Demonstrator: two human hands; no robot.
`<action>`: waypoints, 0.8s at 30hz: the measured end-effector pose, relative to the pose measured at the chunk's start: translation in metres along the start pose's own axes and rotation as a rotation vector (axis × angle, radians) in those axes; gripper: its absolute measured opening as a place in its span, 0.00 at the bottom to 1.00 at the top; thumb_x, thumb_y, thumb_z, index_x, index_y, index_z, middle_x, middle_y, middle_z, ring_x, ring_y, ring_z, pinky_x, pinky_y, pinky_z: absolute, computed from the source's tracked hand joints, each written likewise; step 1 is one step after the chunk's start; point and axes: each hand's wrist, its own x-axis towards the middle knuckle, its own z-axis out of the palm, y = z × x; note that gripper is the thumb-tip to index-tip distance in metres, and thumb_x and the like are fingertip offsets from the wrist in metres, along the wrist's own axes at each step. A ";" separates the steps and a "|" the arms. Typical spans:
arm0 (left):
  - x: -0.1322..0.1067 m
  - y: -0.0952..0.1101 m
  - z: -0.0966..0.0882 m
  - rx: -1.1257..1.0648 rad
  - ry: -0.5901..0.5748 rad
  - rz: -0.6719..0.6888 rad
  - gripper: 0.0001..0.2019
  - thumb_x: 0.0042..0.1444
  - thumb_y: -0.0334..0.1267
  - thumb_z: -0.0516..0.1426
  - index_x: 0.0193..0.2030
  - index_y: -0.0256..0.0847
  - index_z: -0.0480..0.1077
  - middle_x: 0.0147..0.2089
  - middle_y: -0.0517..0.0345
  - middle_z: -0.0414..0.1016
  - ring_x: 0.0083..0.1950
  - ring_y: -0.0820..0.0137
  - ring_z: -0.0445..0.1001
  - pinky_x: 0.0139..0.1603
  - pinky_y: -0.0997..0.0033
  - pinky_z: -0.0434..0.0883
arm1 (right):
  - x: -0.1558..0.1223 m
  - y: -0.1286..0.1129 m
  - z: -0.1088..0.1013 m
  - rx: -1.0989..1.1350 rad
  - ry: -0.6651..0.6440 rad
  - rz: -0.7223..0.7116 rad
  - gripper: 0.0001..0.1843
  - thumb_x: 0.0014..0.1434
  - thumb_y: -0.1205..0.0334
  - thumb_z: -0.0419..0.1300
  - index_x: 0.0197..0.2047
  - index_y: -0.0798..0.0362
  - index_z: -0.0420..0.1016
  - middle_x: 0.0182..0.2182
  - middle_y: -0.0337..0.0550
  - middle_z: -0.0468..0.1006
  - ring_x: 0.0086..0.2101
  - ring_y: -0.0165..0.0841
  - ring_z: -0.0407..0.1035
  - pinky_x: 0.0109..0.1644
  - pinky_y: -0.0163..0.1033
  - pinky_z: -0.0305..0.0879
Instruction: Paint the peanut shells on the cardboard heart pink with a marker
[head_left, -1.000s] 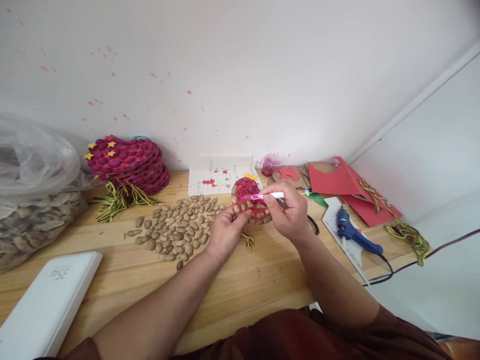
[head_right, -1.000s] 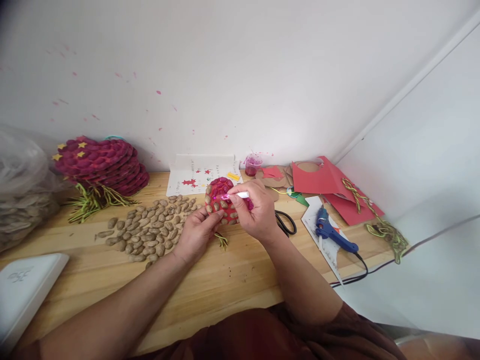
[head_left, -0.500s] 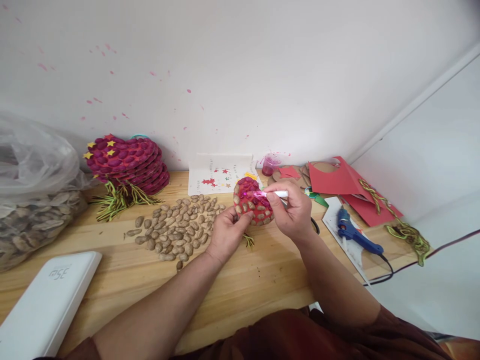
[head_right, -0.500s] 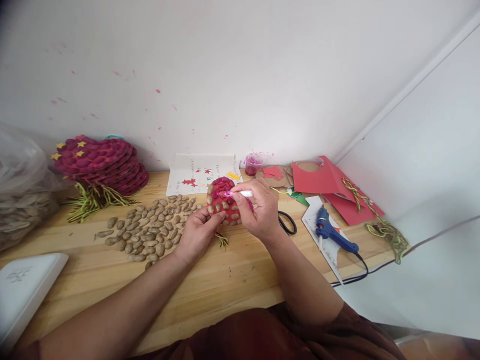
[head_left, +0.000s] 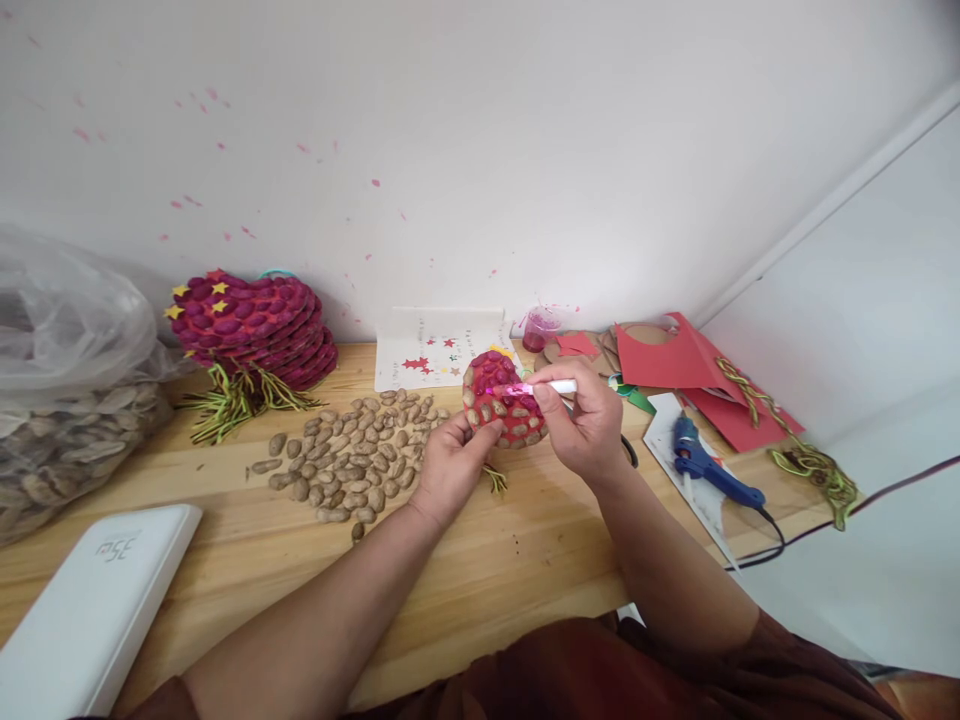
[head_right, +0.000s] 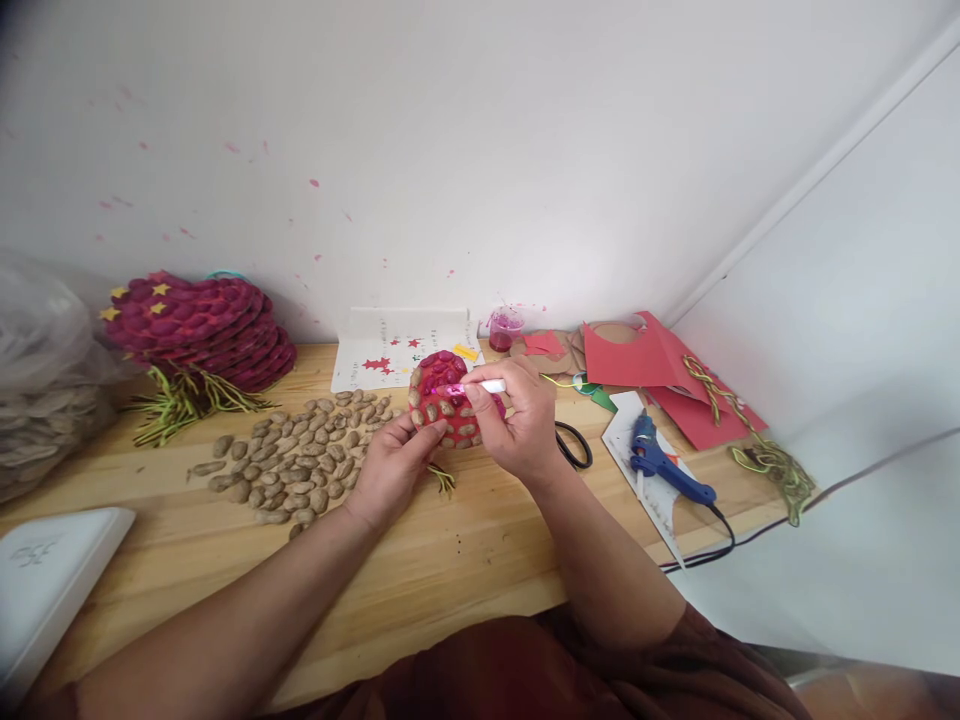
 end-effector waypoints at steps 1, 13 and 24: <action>0.000 0.000 -0.001 -0.017 0.009 -0.015 0.14 0.50 0.47 0.71 0.37 0.38 0.81 0.31 0.57 0.81 0.31 0.71 0.73 0.37 0.73 0.70 | 0.000 0.000 0.000 0.005 -0.007 0.004 0.05 0.68 0.63 0.60 0.41 0.49 0.78 0.35 0.41 0.82 0.37 0.35 0.74 0.45 0.45 0.69; 0.000 0.006 0.000 -0.043 0.031 -0.075 0.16 0.45 0.47 0.72 0.31 0.38 0.77 0.23 0.64 0.68 0.23 0.77 0.56 0.25 0.75 0.54 | -0.001 0.002 0.001 -0.026 -0.005 0.024 0.06 0.68 0.60 0.60 0.41 0.48 0.79 0.36 0.43 0.82 0.38 0.37 0.75 0.47 0.48 0.71; 0.000 0.010 0.001 -0.085 0.044 -0.104 0.18 0.43 0.47 0.73 0.28 0.38 0.72 0.21 0.67 0.63 0.22 0.79 0.54 0.24 0.77 0.52 | -0.002 0.002 0.003 0.015 -0.030 0.020 0.04 0.67 0.61 0.61 0.41 0.48 0.79 0.35 0.42 0.82 0.38 0.36 0.74 0.47 0.46 0.71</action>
